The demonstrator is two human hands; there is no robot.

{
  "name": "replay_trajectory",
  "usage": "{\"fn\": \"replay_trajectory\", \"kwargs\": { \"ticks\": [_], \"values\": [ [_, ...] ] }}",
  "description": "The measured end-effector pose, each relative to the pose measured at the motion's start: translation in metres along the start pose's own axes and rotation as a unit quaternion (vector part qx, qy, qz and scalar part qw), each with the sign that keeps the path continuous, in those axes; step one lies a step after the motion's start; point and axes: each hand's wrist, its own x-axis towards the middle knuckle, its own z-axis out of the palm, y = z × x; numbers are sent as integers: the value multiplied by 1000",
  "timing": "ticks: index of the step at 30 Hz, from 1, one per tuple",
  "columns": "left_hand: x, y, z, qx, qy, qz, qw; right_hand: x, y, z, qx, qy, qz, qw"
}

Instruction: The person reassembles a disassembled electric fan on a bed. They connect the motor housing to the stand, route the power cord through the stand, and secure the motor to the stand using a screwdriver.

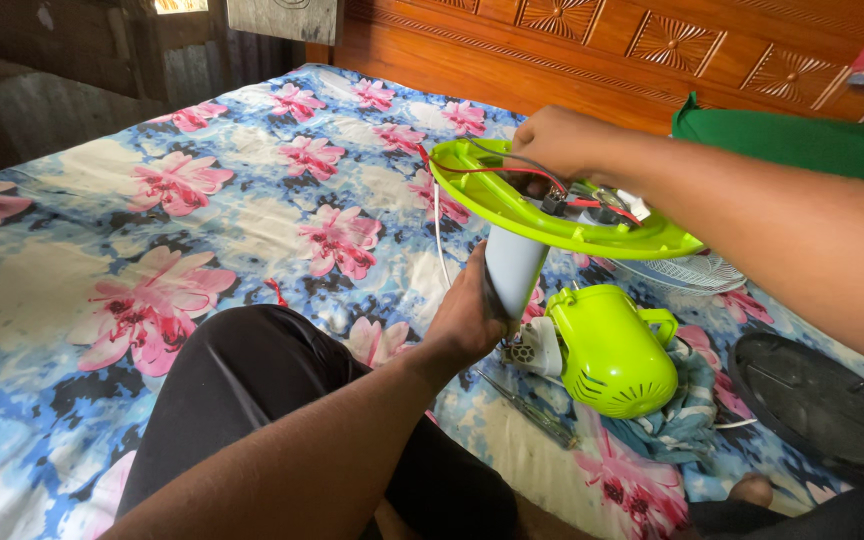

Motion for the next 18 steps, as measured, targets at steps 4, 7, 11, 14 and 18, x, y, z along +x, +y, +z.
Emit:
{"fn": "replay_trajectory", "kwargs": {
  "ticks": [4,7,11,14,18],
  "values": [
    [2,2,1,-6,5,10,1000,2,7,-3,193,-102,32,975],
    [3,1,1,-5,5,14,1000,1,7,-6,194,-137,38,971],
    [3,-2,1,2,2,15,1000,-1,6,-7,189,-156,48,968],
    [4,-2,2,9,3,4,1000,-1,4,-12,172,-146,66,972],
    [3,0,-1,24,13,18,999,-1,0,-28,140,-42,60,987]
  ]
}}
